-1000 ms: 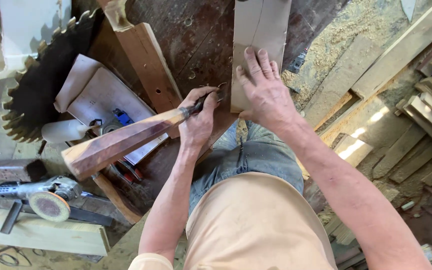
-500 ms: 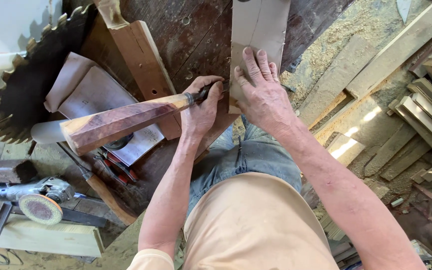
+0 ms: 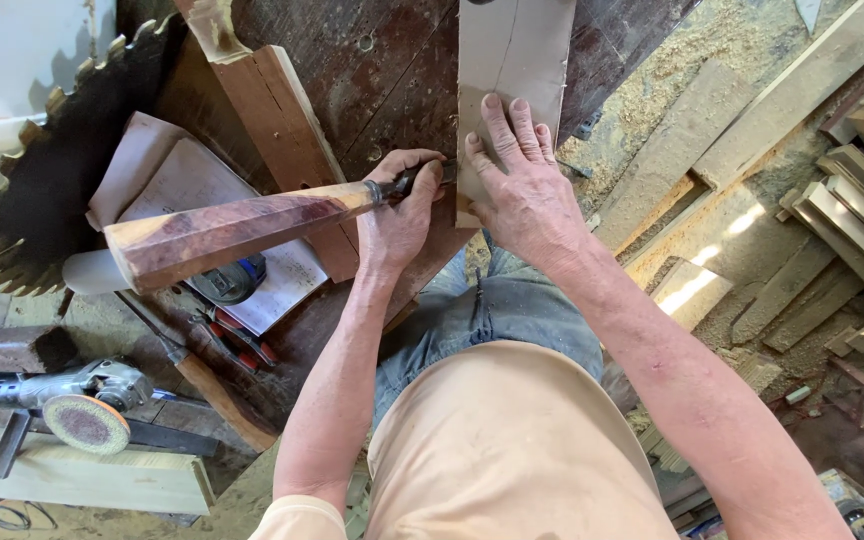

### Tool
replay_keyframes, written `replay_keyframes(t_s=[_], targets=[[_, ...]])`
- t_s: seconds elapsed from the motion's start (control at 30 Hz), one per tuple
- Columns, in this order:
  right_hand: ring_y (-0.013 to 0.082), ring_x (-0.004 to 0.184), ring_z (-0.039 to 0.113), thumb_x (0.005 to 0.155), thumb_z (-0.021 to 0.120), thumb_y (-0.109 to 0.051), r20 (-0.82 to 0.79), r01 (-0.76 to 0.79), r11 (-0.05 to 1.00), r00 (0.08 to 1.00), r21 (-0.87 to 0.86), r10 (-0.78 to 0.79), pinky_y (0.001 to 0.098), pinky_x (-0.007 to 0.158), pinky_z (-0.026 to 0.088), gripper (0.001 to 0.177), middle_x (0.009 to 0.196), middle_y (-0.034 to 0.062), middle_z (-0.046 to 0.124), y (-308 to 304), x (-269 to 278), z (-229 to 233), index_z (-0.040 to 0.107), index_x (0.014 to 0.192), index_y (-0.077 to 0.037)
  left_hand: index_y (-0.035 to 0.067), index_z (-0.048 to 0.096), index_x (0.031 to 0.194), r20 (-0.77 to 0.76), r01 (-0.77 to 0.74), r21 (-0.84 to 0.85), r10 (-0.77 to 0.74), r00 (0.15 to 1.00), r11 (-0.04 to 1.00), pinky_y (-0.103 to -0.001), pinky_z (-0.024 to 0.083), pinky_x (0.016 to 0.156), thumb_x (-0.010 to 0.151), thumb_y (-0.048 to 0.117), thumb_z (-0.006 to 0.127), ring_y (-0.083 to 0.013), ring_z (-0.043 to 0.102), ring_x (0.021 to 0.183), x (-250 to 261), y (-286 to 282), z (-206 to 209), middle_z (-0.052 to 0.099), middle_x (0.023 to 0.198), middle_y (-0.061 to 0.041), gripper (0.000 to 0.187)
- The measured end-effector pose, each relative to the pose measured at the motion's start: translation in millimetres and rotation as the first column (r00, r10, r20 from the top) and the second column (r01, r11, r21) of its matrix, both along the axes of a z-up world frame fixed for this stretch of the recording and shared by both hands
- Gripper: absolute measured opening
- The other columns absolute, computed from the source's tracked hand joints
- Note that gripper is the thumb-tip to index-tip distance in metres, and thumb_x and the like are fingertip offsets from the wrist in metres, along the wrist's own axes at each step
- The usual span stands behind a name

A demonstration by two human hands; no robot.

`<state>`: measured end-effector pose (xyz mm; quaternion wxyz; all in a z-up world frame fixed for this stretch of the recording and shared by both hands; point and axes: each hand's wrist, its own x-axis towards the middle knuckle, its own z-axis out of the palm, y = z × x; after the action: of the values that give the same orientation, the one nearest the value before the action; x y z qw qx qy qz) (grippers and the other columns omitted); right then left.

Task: Using a chisel to score and shape a small piece of wood on a workbench

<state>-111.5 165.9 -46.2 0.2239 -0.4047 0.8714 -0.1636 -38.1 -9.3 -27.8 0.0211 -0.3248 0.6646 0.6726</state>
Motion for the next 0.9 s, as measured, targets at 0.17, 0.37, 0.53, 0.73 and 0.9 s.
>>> replay_keyframes(t_s=[0.17,0.37,0.53,0.73,0.9], targets=[[0.0481,0.156,0.010,0.089,0.076,-0.026,-0.016,-0.006,1.000,1.000,-0.003,0.006,0.0653,0.125,0.023,0.076,0.171,0.0188,0.010,1,0,-2,0.050,0.156,-0.003,0.005,0.074,0.103,-0.024,0.004,0.018,-0.004,1.000,1.000,-0.029,0.071,0.077,0.098,0.014,0.062,-0.0164,0.070,0.093,0,-2,2,0.069,0.108,-0.011,0.015],[0.0480,0.156,0.010,0.088,0.076,-0.026,-0.025,-0.010,1.000,1.000,-0.014,0.010,0.0653,0.125,0.022,0.076,0.171,0.0197,0.011,1,0,-4,0.051,0.155,-0.003,0.006,0.074,0.103,-0.010,0.001,0.032,-0.001,1.000,0.999,-0.028,0.071,0.076,0.098,0.015,0.063,-0.0158,0.070,0.093,-1,-3,0,0.068,0.108,-0.010,0.015],[0.0473,0.156,0.009,0.090,0.076,-0.027,-0.028,-0.002,1.000,1.000,-0.022,0.001,0.0653,0.125,0.023,0.073,0.172,0.0180,0.010,1,1,-4,0.051,0.155,-0.004,0.005,0.073,0.103,0.015,-0.008,0.045,0.007,1.000,0.999,-0.029,0.071,0.076,0.097,0.017,0.064,-0.0166,0.072,0.089,-1,-3,1,0.070,0.106,-0.011,0.015],[0.0482,0.156,0.010,0.089,0.076,-0.026,-0.013,-0.003,1.000,1.000,-0.023,0.002,0.0655,0.125,0.022,0.074,0.171,0.0187,0.011,0,0,-3,0.051,0.155,-0.003,0.004,0.073,0.101,-0.063,0.053,-0.107,-0.060,0.996,0.993,-0.027,0.069,0.071,0.098,0.012,0.062,-0.0152,0.071,0.081,-2,-1,-1,0.071,0.101,-0.011,0.014],[0.0478,0.156,0.008,0.089,0.082,-0.053,0.000,0.004,1.000,1.000,-0.015,-0.004,0.0675,0.123,0.023,0.090,0.171,0.0201,0.008,-2,0,4,0.049,0.156,-0.002,0.005,0.072,0.097,-0.100,0.067,-0.207,-0.089,0.991,0.976,-0.028,0.059,0.064,0.097,0.010,0.059,-0.0140,0.070,0.071,-5,1,0,0.072,0.091,-0.007,0.014]])
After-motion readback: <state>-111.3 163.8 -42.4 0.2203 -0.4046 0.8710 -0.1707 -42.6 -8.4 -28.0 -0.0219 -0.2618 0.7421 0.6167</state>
